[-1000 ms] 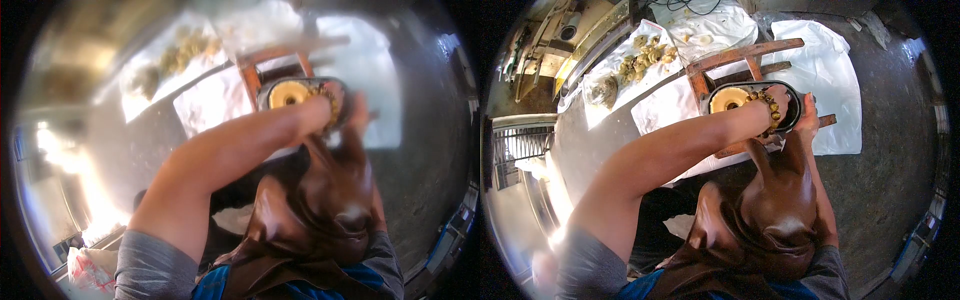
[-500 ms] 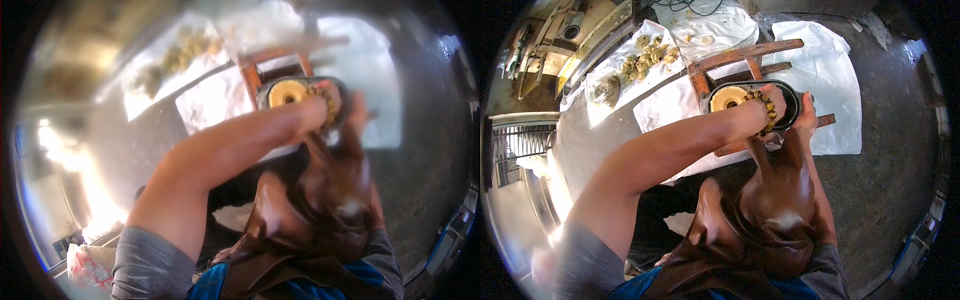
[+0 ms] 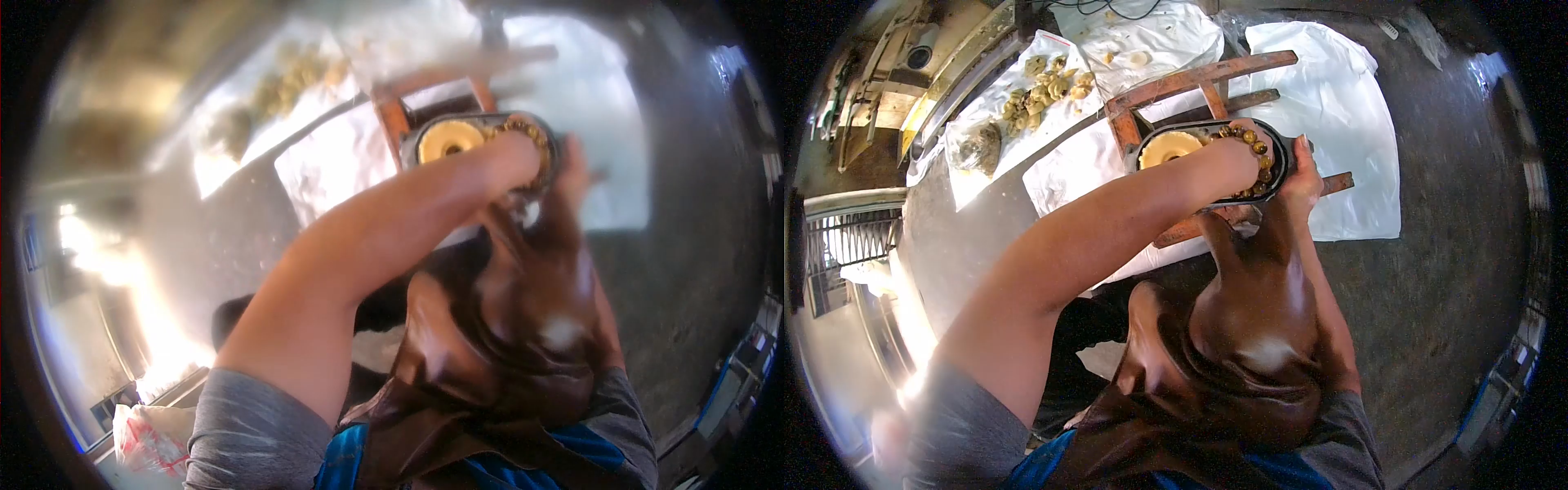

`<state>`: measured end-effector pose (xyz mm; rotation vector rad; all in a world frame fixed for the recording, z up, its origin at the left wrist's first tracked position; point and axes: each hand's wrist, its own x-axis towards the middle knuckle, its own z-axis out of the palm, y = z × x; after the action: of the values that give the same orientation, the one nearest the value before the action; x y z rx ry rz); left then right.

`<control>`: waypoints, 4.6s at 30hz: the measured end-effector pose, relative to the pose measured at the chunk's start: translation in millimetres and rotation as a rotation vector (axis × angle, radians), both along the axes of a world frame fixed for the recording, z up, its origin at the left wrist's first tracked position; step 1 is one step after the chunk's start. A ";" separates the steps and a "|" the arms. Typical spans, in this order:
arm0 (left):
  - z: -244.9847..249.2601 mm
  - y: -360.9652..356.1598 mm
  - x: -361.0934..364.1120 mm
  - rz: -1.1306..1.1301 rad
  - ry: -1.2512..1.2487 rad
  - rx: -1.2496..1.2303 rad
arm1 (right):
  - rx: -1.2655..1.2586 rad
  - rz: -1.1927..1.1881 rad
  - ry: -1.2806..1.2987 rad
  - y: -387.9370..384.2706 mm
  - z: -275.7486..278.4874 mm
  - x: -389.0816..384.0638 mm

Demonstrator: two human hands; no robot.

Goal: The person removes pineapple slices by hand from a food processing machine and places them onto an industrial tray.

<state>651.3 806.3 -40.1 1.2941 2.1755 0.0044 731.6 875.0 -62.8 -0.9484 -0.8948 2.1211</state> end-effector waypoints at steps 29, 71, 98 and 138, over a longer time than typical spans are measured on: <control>-28.3 -20.1 -13.6 -0.067 -0.009 0.295 | -0.196 0.120 0.045 4.4 -8.5 -20.2; 35.5 -67.8 -6.3 -0.256 0.138 0.134 | -0.077 -0.030 -0.086 -25.1 -16.4 8.1; -24.0 -12.5 -15.1 -0.014 -0.108 0.551 | -0.001 0.116 0.100 14.1 -39.9 7.0; 26.7 -97.0 -58.4 0.560 -1.008 0.966 | -0.140 0.046 -0.182 23.9 -42.3 -3.9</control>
<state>593.0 709.2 -13.4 0.7120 1.4919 1.6862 727.7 898.9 -105.1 -1.2186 -0.8717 2.1858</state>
